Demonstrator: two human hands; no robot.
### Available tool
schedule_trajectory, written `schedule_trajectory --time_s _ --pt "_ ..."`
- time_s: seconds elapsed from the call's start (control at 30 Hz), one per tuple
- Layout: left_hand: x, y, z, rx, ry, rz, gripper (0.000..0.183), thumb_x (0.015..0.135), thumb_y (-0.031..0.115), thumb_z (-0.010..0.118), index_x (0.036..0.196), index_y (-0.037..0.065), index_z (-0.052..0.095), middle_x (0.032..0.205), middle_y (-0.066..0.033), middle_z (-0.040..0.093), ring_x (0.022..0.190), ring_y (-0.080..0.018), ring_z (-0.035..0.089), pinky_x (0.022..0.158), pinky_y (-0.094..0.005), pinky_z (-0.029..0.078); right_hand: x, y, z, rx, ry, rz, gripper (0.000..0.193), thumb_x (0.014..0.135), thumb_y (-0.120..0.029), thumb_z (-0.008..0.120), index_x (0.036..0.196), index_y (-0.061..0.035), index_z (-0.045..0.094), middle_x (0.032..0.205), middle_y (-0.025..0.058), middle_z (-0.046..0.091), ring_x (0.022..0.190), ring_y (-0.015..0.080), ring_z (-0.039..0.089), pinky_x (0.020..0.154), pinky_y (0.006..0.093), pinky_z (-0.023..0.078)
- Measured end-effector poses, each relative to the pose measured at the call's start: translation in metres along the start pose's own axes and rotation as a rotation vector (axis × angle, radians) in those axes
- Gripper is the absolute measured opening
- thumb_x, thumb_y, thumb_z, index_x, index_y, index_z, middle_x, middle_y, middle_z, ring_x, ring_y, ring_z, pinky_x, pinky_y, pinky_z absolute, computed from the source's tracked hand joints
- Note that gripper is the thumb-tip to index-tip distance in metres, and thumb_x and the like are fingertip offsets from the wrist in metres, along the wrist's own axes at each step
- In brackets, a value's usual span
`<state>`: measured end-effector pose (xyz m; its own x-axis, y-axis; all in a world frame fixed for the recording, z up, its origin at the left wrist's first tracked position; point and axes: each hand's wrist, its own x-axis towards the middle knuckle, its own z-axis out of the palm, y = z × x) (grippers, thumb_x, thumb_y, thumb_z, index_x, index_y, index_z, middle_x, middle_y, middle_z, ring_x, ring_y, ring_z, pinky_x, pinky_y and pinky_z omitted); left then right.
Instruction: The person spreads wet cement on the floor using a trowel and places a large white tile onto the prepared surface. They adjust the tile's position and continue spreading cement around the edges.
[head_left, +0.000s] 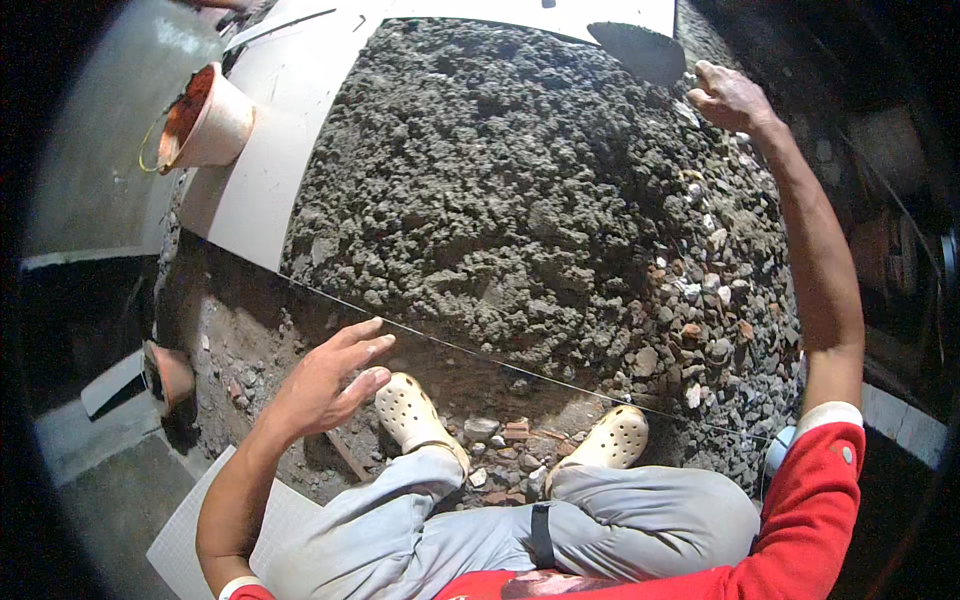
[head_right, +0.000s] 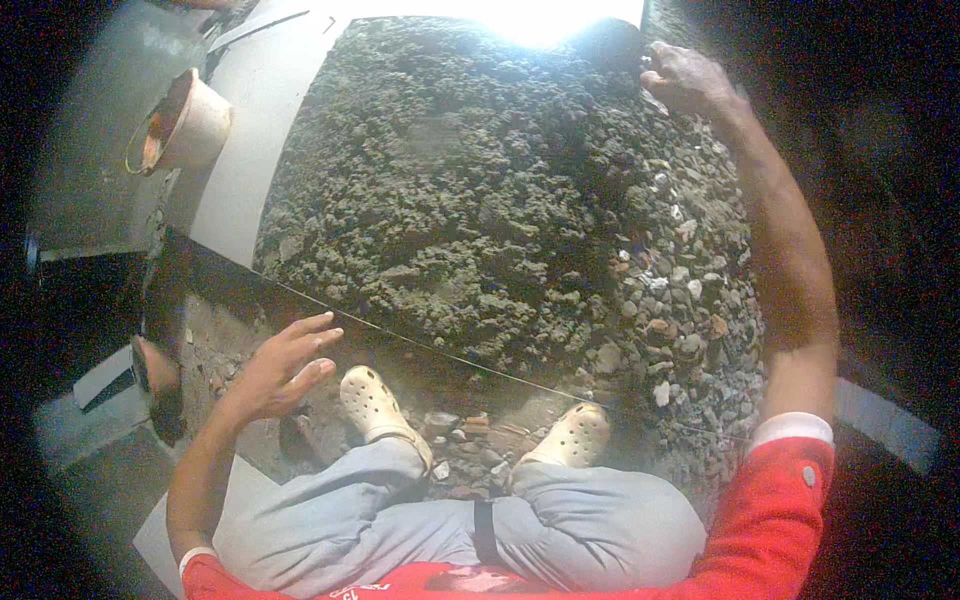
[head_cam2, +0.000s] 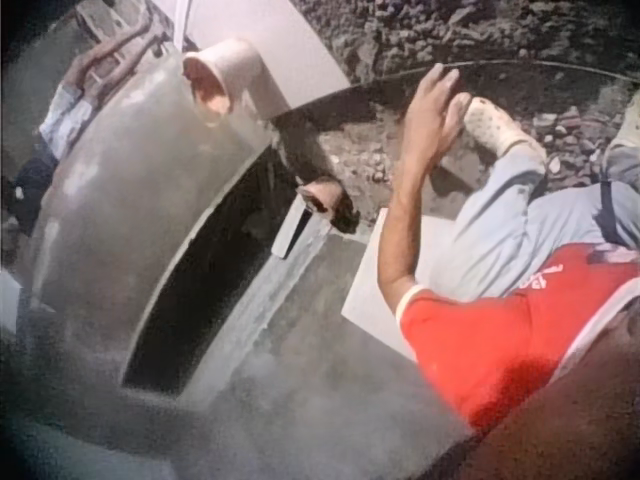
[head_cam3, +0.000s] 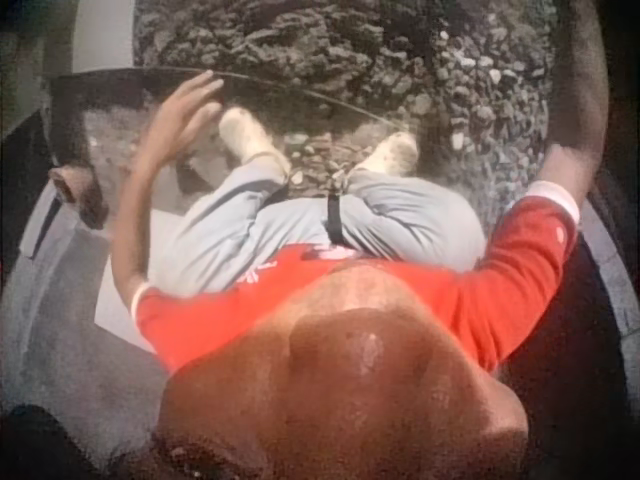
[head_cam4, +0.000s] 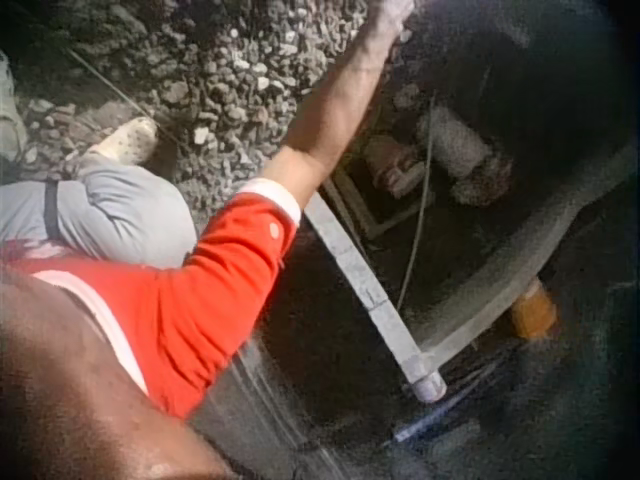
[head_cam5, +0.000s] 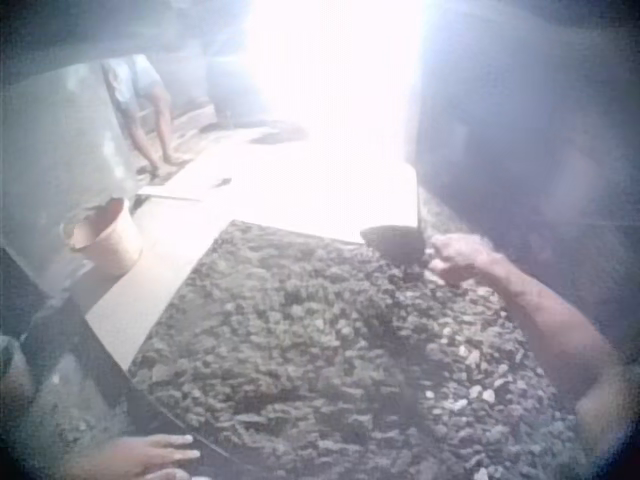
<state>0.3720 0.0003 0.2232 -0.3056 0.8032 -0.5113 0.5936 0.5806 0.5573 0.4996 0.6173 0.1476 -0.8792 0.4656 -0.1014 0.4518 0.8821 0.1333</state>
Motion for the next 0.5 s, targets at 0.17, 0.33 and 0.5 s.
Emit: schedule_trajectory --time_s 0.17,0.33,0.5 --pt "-0.015 -0.012 0.002 -0.028 0.012 -0.053 0.044 0.100 0.027 0.065 0.136 0.003 0.062 0.149 -0.0241 0.051 0.134 -0.0416 0.054 0.112 -0.0465 0.044 0.034 -0.064 0.058 0.150 0.156 0.040 0.042 0.096 -0.023 0.063 0.132 -0.0063 0.050 0.122 0.0240 0.060 0.107 0.0410 0.066 0.088 0.0529 0.057" --pt "-0.030 -0.037 0.003 -0.009 0.032 -0.091 0.044 0.099 0.027 0.065 0.136 0.004 0.062 0.148 -0.0240 0.052 0.133 -0.0414 0.054 0.112 -0.0465 0.044 -0.001 -0.108 0.064 0.276 0.090 -0.063 0.031 0.092 -0.008 0.059 0.122 -0.0055 0.052 0.115 0.0201 0.064 0.102 0.0426 0.067 0.085 0.0538 0.057" --pt "-0.033 -0.054 -0.001 -0.025 0.054 -0.110 0.044 0.100 0.028 0.065 0.137 0.005 0.062 0.147 -0.0240 0.053 0.134 -0.0405 0.053 0.112 -0.0458 0.043 0.021 -0.122 0.059 0.371 0.246 -0.171 0.022 0.097 -0.018 0.060 0.112 -0.0030 0.053 0.099 0.0200 0.064 0.089 0.0433 0.065 0.079 0.0536 0.053"
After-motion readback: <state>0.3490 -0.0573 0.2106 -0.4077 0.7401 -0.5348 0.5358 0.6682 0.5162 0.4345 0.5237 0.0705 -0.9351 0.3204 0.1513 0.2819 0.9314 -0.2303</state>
